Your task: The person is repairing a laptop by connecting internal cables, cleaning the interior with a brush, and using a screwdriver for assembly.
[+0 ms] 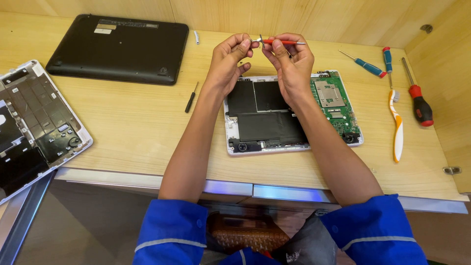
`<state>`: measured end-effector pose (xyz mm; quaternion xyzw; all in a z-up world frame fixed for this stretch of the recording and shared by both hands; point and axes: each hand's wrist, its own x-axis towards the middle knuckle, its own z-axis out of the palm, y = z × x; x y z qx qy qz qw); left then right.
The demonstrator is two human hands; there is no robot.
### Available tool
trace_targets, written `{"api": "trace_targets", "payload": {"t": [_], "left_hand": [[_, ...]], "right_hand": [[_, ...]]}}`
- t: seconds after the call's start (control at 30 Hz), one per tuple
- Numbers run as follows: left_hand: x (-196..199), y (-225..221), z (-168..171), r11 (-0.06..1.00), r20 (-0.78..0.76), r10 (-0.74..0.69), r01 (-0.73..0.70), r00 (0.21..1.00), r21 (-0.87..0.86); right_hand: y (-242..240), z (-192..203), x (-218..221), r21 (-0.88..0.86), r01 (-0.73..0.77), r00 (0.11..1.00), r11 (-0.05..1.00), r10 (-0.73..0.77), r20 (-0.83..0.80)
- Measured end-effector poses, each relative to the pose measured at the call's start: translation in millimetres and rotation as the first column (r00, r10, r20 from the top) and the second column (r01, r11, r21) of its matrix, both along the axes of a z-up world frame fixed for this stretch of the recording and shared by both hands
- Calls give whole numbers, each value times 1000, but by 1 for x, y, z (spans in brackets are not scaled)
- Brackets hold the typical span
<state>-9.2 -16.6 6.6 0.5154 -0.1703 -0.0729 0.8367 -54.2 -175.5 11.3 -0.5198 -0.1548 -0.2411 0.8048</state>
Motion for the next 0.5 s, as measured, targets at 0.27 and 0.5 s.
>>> {"api": "trace_targets", "payload": {"t": [0.27, 0.5], "left_hand": [[-4, 3, 6, 996, 17, 26, -28, 1000, 88], [-5, -5, 2, 997, -94, 64, -59, 993, 55]], "right_hand": [[1, 2, -1, -123, 70, 994, 990, -59, 90], [6, 7, -8, -288, 287, 947, 914, -225, 230]]}}
